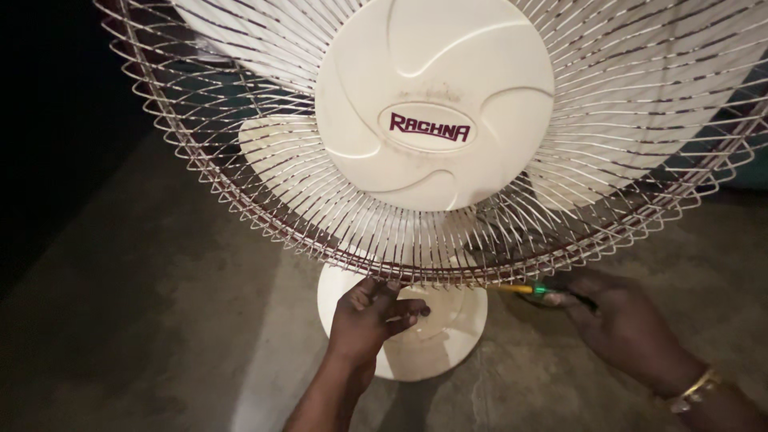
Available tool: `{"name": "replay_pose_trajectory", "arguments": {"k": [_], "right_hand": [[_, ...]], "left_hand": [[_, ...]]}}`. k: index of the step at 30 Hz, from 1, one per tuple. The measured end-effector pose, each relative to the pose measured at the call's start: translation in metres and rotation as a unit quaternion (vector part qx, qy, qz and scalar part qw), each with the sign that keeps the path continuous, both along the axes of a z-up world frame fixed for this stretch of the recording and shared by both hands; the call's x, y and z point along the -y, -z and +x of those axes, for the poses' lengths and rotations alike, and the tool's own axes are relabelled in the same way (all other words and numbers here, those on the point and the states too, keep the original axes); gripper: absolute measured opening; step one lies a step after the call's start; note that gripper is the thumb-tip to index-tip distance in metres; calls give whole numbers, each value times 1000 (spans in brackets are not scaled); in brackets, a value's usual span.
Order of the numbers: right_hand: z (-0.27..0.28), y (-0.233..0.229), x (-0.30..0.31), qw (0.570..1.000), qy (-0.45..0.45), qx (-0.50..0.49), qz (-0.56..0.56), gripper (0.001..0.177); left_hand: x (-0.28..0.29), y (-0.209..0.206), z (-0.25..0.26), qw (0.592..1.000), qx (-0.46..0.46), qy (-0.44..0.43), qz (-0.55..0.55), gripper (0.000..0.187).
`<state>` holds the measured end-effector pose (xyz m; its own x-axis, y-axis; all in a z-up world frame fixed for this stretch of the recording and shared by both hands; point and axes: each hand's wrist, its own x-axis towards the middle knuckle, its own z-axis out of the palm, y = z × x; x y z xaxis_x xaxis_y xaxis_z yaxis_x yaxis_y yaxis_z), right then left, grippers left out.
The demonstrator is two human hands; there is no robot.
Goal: The person reassembles a white table fan by attaching the front grille and securing it with a screwdriver. They then handle the power cord and plug, preparing the fan for use.
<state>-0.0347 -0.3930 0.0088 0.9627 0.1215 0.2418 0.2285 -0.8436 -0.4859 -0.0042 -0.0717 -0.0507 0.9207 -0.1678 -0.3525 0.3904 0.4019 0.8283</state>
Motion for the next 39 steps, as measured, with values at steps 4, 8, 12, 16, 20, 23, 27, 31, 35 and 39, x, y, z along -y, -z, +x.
{"name": "replay_pose_trajectory", "arguments": {"k": [4, 8, 12, 16, 20, 23, 27, 31, 35, 39], "right_hand": [[2, -8, -3, 998, -42, -18, 43, 20], [-1, -14, -6, 997, 26, -72, 13, 31], [1, -8, -4, 999, 45, -7, -5, 29], [2, 5, 2, 995, -49, -46, 75, 20], [-5, 14, 10, 980, 14, -198, 29, 25], [-7, 13, 8, 989, -20, -133, 55, 27], [-10, 0, -3, 999, 39, -8, 6, 24], [-9, -11, -9, 987, -58, 152, 4, 24], [-2, -11, -9, 994, -18, 106, -15, 23], [5, -4, -1, 999, 31, -19, 28, 24]], "left_hand": [[-2, -2, 2, 1000, -6, 6, 6, 31], [-4, -4, 0, 1000, -5, 7, 19, 31], [0, -5, 3, 1000, 1, -3, -8, 29], [-1, -2, 0, 1000, 2, -1, -10, 27], [-4, 1, 3, 1000, 9, 18, 1, 25], [-6, 1, 6, 999, 33, 30, 22, 26], [-10, 2, 10, 999, 36, 18, 11, 23], [-8, 6, 10, 999, 37, 11, -2, 22], [-2, 5, 5, 999, 42, -18, -17, 22], [0, -3, 5, 1000, 5, -10, 9, 22]]}}
